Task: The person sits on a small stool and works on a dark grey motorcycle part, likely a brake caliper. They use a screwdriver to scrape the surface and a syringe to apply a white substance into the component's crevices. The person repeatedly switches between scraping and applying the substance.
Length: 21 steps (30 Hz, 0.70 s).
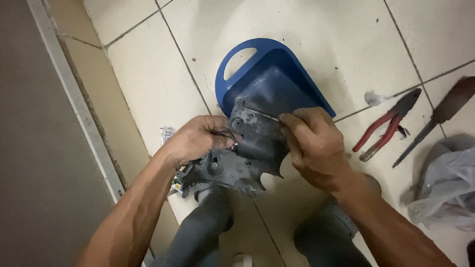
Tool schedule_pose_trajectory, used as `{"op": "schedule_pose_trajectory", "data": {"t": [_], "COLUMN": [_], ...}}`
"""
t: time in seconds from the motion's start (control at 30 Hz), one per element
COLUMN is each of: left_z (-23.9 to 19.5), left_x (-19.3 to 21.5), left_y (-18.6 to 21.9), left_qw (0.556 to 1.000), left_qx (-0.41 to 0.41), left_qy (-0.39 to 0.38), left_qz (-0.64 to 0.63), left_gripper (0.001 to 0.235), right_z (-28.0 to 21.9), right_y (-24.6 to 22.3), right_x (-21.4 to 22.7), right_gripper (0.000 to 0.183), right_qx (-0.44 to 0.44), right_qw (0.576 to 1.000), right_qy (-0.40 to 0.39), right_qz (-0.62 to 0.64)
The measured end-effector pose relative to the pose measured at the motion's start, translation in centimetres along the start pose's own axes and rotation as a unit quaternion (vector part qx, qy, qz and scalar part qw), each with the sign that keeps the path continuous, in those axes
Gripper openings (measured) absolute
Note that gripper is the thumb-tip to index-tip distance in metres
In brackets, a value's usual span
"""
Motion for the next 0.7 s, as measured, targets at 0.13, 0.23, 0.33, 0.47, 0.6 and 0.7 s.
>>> {"op": "schedule_pose_trajectory", "data": {"t": [0.13,0.23,0.33,0.47,0.6,0.7], "left_z": [-0.1,-0.2,-0.4,-0.2,0.1,0.2], "left_x": [0.1,0.1,0.1,0.2,0.2,0.2], "left_y": [0.6,1.0,0.7,0.9,0.5,-0.1], "left_qw": [1.000,1.000,1.000,1.000,1.000,1.000], "left_qx": [-0.007,-0.007,0.003,0.001,0.001,-0.002], "left_qy": [-0.001,0.004,0.005,0.004,0.007,0.005], "left_qz": [0.017,0.010,-0.002,0.002,-0.001,-0.012], "left_gripper": [0.019,0.017,0.016,0.013,0.017,0.016], "right_z": [0.9,1.0,0.2,0.2,0.1,0.1], "right_y": [-1.4,-1.1,-0.2,0.1,0.3,0.3], "right_x": [0.9,1.2,0.9,0.8,0.8,0.9], "right_gripper": [0.022,0.024,0.022,0.021,0.021,0.022], "right_qx": [0.000,-0.038,-0.007,-0.029,-0.038,-0.027], "right_qw": [1.000,0.999,1.000,0.999,0.998,0.997], "right_qy": [0.008,0.010,0.011,0.005,0.006,0.018], "right_qz": [0.009,0.022,0.023,0.042,0.055,0.071]}}
Point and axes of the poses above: each hand's wrist, its own z-axis towards the middle knuckle, its own x-axis out of the back of the hand, y = z × x, the point moved 6 cm from there along z, towards the middle knuckle, and after that the axes turned 7 degrees about y, right-handed, at the moved point
